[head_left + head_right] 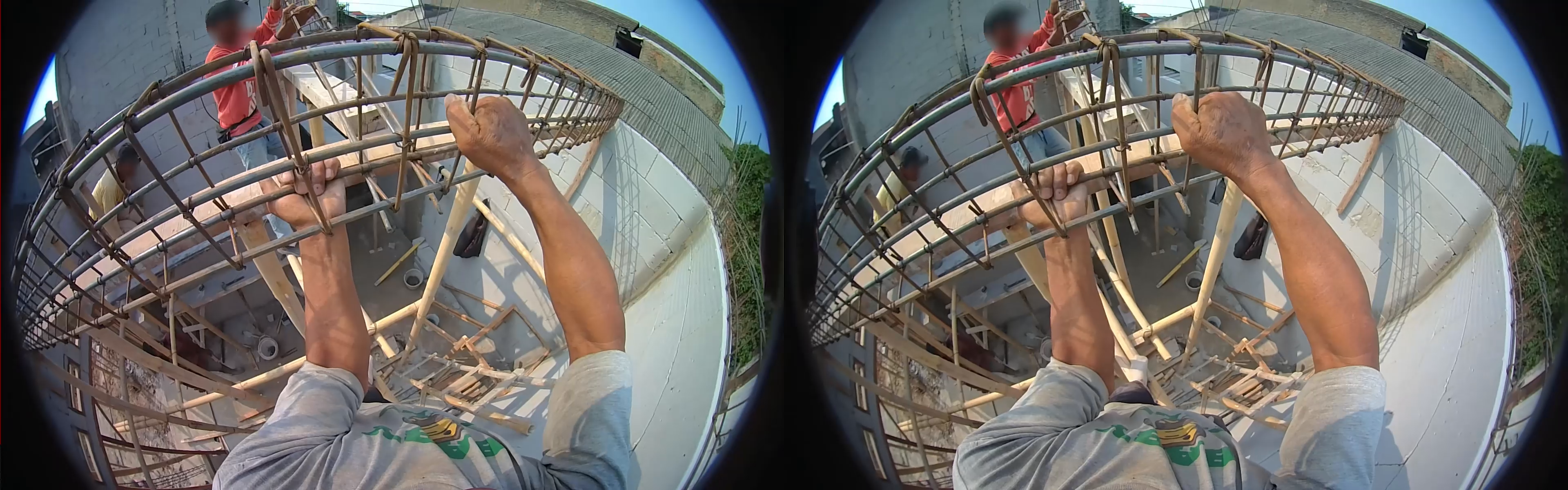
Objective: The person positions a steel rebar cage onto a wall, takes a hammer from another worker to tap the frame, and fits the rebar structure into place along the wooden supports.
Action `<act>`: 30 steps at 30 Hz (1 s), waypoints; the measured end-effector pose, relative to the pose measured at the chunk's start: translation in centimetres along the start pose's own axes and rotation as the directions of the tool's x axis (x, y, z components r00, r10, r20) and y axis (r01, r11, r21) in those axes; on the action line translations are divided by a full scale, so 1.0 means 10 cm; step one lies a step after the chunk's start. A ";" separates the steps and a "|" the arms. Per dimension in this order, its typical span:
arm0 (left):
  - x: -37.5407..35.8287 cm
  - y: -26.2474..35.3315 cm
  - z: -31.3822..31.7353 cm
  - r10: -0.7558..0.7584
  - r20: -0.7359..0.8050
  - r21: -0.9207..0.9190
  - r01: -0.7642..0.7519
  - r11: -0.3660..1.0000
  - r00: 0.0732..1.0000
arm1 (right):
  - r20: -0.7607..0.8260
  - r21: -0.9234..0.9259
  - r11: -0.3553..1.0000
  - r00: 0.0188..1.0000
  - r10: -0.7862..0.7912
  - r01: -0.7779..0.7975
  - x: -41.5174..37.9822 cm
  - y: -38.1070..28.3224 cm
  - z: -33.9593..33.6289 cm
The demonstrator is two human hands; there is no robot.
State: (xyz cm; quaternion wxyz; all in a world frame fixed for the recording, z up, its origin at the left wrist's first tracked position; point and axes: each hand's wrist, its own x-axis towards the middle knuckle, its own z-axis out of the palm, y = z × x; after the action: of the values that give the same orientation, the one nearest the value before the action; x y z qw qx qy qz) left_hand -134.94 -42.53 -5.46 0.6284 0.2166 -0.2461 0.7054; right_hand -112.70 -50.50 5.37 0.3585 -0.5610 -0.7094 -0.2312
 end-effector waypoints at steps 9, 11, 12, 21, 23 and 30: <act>-0.04 0.00 -0.03 0.035 -0.057 0.027 -0.033 0.999 0.998 | 0.018 0.046 0.997 0.998 0.067 -0.068 0.00 -0.05 0.06; -0.06 -0.01 -0.04 0.017 -0.014 0.018 -0.017 1.000 1.000 | 0.067 0.061 0.992 0.992 0.106 -0.110 -0.10 -0.13 -0.08; -0.11 -0.01 0.00 0.004 0.001 -0.016 -0.004 1.000 1.000 | 0.052 0.058 0.994 0.995 0.085 -0.088 -0.12 -0.13 -0.07; -0.01 -0.01 -0.08 0.031 0.007 -0.013 -0.031 0.999 0.999 | 0.088 0.063 0.996 0.995 0.054 -0.060 -0.07 -0.10 0.00; 0.02 0.02 -0.13 -0.001 0.048 -0.045 0.003 0.999 0.999 | 0.073 0.047 0.998 0.997 0.034 -0.038 0.07 -0.09 -0.05; 0.04 0.01 -0.08 0.035 -0.089 -0.028 -0.038 0.999 0.995 | 0.125 0.092 0.994 0.991 0.043 -0.055 -0.07 -0.19 -0.15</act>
State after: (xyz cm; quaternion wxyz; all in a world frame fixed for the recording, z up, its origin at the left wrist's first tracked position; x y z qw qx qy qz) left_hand -135.05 -41.69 -5.83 0.6289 0.1712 -0.2323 0.7220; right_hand -114.10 -52.52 5.93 0.3460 -0.5737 -0.7264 -0.1533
